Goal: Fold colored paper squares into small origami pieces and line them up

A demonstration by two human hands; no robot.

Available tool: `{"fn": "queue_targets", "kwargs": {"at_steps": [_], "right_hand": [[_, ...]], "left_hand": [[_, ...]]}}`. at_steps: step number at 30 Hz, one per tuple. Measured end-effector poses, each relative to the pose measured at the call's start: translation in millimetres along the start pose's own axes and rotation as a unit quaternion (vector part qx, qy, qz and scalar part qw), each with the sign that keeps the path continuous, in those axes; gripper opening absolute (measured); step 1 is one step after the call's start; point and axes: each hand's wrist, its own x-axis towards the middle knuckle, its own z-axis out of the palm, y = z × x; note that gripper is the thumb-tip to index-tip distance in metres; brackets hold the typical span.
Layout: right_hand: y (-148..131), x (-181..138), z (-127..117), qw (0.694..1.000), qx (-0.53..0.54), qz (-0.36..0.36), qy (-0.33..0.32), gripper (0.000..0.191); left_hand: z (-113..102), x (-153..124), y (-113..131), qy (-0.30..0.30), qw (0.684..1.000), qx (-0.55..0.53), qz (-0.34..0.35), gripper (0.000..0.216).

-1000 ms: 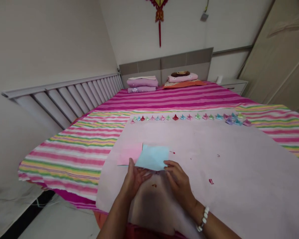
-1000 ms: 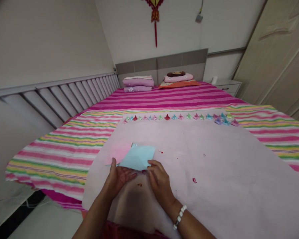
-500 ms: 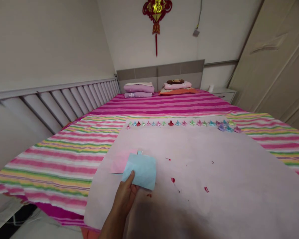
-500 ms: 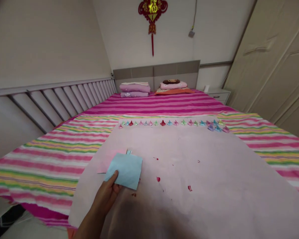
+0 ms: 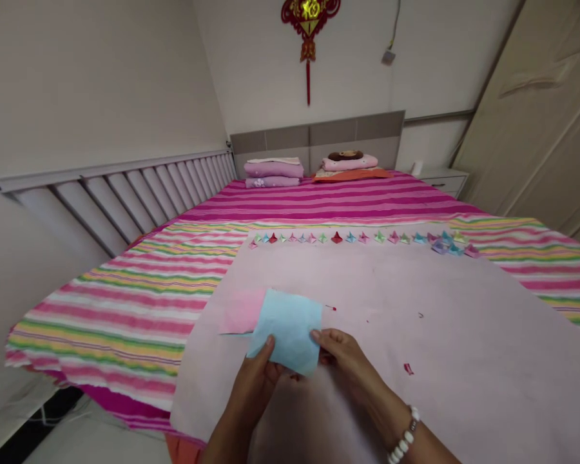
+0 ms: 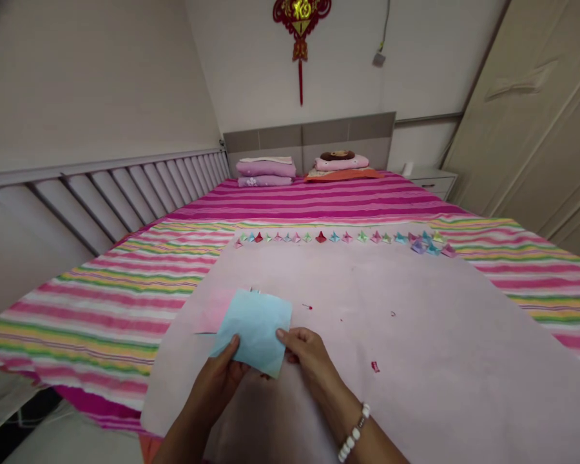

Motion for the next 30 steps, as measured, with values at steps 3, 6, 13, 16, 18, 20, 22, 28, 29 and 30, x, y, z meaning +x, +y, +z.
{"fn": "queue_targets", "kwargs": {"at_steps": [3,6,13,16,18,20,22,28,29,30], "right_hand": [[3.4,-1.9,3.4,0.999,0.044,-0.002,-0.021,0.037],[0.6,-4.8,1.5,0.997,0.041,0.005,-0.058,0.035],[3.4,-4.1,-16.5,0.999,0.018,-0.001,-0.045,0.039],[1.3,-7.8,-27.9,0.998,0.044,-0.001,-0.041,0.038],[-2.3,-13.3,-35.6,0.998,0.059,0.003,-0.036,0.037],[-6.8,-20.6,-42.7,0.997,0.069,0.002,-0.035,0.036],[-10.8,-28.3,-49.4,0.996,0.074,-0.007,-0.045,0.034],[-19.6,-46.3,-65.1,0.993,-0.014,-0.089,-0.082,0.029],[-21.4,-49.7,-66.2,0.988,-0.048,-0.118,-0.084,0.027],[-23.3,-53.8,-66.6,0.98,-0.09,-0.156,-0.084,0.024]], "left_hand": [[-5.5,1.7,-1.3,-0.016,0.999,-0.04,0.001,0.028],[-12.8,4.6,0.5,0.02,0.997,-0.077,-0.015,0.035],[-25.4,24.6,10.0,0.069,0.997,-0.009,0.034,0.022],[-38.9,40.3,17.2,0.147,0.98,0.086,0.098,0.022],[-48.9,46.6,22.5,0.193,0.96,0.166,0.117,0.03],[-55.4,46.2,27.2,0.241,0.933,0.218,0.152,0.043],[-55.2,38.8,30.4,0.31,0.861,0.327,0.237,0.065],[-11.8,2.3,19.0,0.06,0.94,0.33,0.058,0.054],[-2.6,-2.2,12.9,0.009,0.956,0.292,-0.021,0.053],[5.8,-6.0,6.0,-0.028,0.962,0.258,-0.086,0.053]]}}
